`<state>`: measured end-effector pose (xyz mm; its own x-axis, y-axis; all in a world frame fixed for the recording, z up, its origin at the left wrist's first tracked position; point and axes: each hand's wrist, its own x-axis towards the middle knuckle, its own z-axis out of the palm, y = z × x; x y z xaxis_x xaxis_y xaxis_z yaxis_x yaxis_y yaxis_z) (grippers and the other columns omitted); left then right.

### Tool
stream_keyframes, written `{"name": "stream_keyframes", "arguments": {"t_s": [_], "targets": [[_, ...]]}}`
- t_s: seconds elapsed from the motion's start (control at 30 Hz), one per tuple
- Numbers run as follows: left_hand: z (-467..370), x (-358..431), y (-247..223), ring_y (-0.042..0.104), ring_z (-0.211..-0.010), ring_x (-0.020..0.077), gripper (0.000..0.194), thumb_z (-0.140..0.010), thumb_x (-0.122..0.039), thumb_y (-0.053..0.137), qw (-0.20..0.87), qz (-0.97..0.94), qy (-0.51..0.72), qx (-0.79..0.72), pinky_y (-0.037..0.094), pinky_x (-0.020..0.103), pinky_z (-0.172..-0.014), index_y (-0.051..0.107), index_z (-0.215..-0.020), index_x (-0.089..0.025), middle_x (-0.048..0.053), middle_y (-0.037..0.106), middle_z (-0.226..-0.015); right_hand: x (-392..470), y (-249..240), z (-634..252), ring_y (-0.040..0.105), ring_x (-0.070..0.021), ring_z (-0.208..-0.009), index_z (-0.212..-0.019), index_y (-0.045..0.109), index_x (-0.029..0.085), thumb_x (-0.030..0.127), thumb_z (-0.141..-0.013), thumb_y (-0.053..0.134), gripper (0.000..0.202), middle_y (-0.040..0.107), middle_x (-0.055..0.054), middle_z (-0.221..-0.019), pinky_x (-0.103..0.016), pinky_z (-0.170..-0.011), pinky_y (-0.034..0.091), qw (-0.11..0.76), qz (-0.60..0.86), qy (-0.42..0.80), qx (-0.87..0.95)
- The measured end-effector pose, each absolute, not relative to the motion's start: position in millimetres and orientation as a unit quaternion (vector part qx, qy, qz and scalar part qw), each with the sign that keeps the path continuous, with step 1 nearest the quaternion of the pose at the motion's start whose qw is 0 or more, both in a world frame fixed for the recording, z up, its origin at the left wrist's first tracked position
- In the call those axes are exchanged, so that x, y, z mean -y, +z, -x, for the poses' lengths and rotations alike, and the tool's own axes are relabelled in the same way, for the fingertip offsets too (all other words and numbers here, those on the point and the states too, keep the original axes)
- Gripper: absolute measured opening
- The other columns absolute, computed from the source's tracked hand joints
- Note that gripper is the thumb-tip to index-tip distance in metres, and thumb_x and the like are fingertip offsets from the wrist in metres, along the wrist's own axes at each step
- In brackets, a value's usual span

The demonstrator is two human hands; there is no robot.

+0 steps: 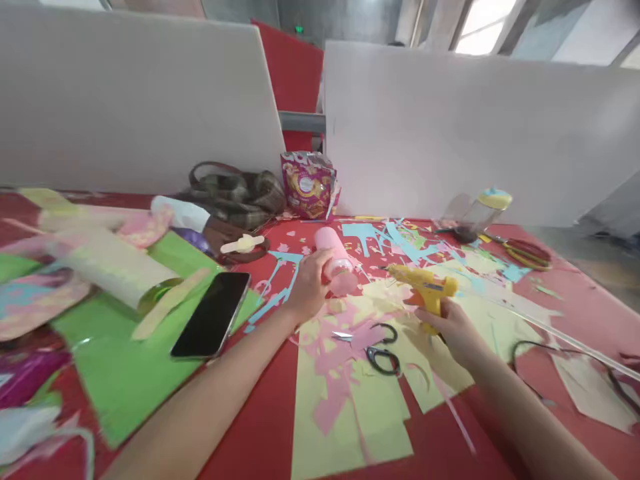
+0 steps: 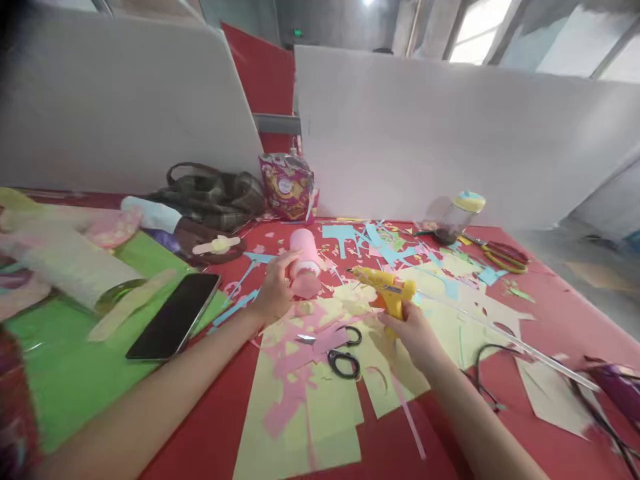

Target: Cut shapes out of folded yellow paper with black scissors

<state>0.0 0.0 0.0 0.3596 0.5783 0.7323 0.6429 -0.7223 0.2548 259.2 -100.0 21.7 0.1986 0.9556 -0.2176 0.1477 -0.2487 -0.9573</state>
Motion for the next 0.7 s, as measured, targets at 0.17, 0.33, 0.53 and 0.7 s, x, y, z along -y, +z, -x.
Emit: {"name": "stream_keyframes", "arguments": {"t_s": [0.17,0.33,0.53,0.7], "targets": [[-0.7,0.3,2.9,0.039,-0.112,0.02,0.042,-0.074,-0.012,0.046,0.034,0.854,-0.388,0.345,0.025,0.038,-0.094,0.034,-0.114,-0.019,0.009,0.048,-0.116,102.7,24.9,-252.8,0.051,-0.0132,-0.056,-0.093,0.056,0.015,0.032,-0.064,0.061,0.034,0.058,-0.003,-0.07,-0.026,-0.051,0.04,0.446,0.597,0.472,0.472],[3.5,-3.6,6.5,0.035,-0.113,0.0234,0.034,-0.076,-0.013,0.041,0.076,0.897,-0.302,0.315,0.024,0.041,-0.09,0.041,-0.11,-0.019,0.01,0.048,-0.116,106.2,25.7,-253.3,0.056,-0.0189,-0.07,-0.099,0.055,0.023,0.027,-0.073,0.052,0.027,0.061,-0.005,-0.084,-0.029,-0.053,0.045,0.401,0.59,0.348,0.608],[10.7,-9.7,16.3,0.036,-0.112,0.022,0.037,-0.077,-0.011,0.037,0.076,0.934,-0.215,0.275,0.023,0.04,-0.089,0.04,-0.112,-0.023,0.007,0.049,-0.117,108.3,29.7,-252.1,0.057,-0.0188,-0.06,-0.084,0.056,0.022,0.023,-0.075,0.046,0.013,0.061,-0.004,-0.071,-0.032,-0.051,0.047,0.323,0.545,0.165,0.756],[8.3,-8.3,14.8,0.027,-0.12,0.0223,0.046,-0.076,-0.018,0.042,0.026,0.949,-0.187,0.252,0.023,0.039,-0.091,0.031,-0.121,-0.023,0.006,0.041,-0.126,109.9,38.5,-243.5,0.057,-0.0225,-0.084,-0.089,0.054,0.017,0.024,-0.074,0.049,0.017,0.059,-0.011,-0.092,-0.036,-0.072,0.046,0.285,0.454,0.143,0.832]]}}
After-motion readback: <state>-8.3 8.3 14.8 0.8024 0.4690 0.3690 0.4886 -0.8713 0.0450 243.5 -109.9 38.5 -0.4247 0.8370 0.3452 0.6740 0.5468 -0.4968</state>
